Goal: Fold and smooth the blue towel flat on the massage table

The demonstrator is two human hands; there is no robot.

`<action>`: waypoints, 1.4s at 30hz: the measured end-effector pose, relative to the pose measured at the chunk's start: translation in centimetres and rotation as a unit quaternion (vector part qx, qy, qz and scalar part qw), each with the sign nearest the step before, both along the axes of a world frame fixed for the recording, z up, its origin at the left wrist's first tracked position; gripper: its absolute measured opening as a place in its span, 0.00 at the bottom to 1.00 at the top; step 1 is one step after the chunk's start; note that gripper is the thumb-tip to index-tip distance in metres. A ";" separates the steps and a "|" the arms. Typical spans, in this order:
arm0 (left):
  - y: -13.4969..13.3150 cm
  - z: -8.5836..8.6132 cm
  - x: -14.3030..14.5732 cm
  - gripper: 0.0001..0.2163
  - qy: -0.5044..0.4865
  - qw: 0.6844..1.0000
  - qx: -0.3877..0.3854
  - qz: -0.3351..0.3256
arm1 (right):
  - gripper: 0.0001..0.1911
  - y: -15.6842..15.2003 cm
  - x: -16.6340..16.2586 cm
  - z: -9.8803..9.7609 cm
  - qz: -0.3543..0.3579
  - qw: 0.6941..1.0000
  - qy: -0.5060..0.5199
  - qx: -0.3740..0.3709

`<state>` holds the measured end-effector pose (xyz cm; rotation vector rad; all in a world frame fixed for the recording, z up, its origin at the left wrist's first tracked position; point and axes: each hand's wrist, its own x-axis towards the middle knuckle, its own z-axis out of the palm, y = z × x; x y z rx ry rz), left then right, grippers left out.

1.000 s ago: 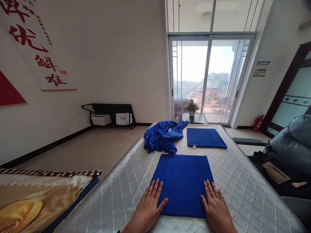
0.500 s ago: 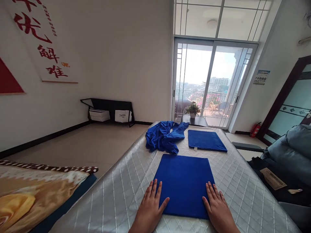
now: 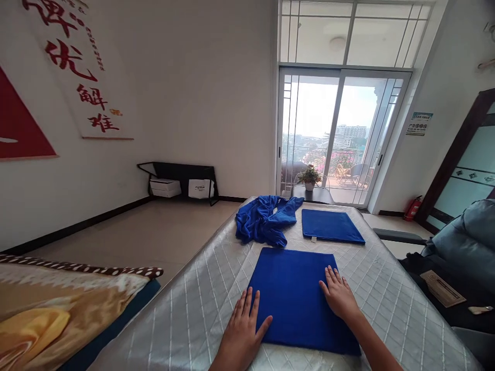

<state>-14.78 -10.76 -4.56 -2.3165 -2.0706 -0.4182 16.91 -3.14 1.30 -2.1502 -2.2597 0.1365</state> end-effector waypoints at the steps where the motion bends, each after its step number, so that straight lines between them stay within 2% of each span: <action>1: 0.1 0.2 -0.2 0.38 0.001 1.000 -0.005 -0.003 | 0.36 0.4 0.2 -0.6 -0.005 1.000 0.011 0.006; 4: 0.6 1.5 -0.7 0.39 0.006 0.999 -0.037 -0.010 | 0.37 1.0 0.7 -2.2 -0.012 0.999 0.031 0.025; 7: 1.8 3.9 0.5 0.43 0.001 0.998 -0.058 -0.017 | 0.37 1.1 0.9 -2.8 -0.009 0.999 0.032 0.036; 9: 3.0 5.4 2.7 0.42 -0.013 0.996 -0.054 -0.066 | 0.36 1.1 0.8 -2.8 -0.008 0.999 0.033 0.042; 11: 4.4 6.4 5.8 0.40 -0.031 0.985 -0.052 -0.160 | 0.36 1.1 0.8 -2.7 -0.006 0.998 0.031 0.045; 13: 5.8 6.6 9.4 0.38 -0.050 0.968 -0.051 -0.239 | 0.35 1.0 0.9 -2.5 -0.001 0.999 0.025 0.047; 15: 7.1 6.3 12.6 0.37 -0.066 0.955 -0.042 -0.287 | 0.34 0.8 1.1 -2.4 0.016 0.999 0.015 0.044; 18: 8.5 5.3 15.9 0.36 -0.075 0.943 -0.039 -0.321 | 0.31 0.7 1.3 -2.3 0.049 0.998 -0.003 0.036; 20: 9.2 4.6 16.4 0.36 -0.073 0.945 -0.042 -0.316 | 0.31 0.6 1.3 -2.2 0.045 0.998 -0.008 0.035; 24: 10.4 3.8 14.1 0.36 -0.067 0.963 -0.030 -0.260 | 0.34 0.9 1.0 -2.3 0.005 0.999 0.006 0.046; 30: 12.4 4.1 6.7 0.38 -0.047 0.990 -0.028 -0.133 | 0.35 1.1 0.9 -2.5 -0.003 0.999 0.024 0.049; 34: 13.3 3.5 2.9 0.38 -0.031 0.996 -0.007 -0.078 | 0.35 1.1 1.0 -2.8 -0.003 0.999 0.028 0.045; 38: 13.8 2.4 1.6 0.37 -0.028 0.998 0.011 -0.058 | 0.35 1.2 0.9 -2.8 -0.009 0.999 0.023 0.042; 42: 13.9 2.3 1.6 0.37 -0.027 0.998 0.001 -0.051 | 0.36 1.1 0.8 -2.5 -0.013 0.999 0.007 0.037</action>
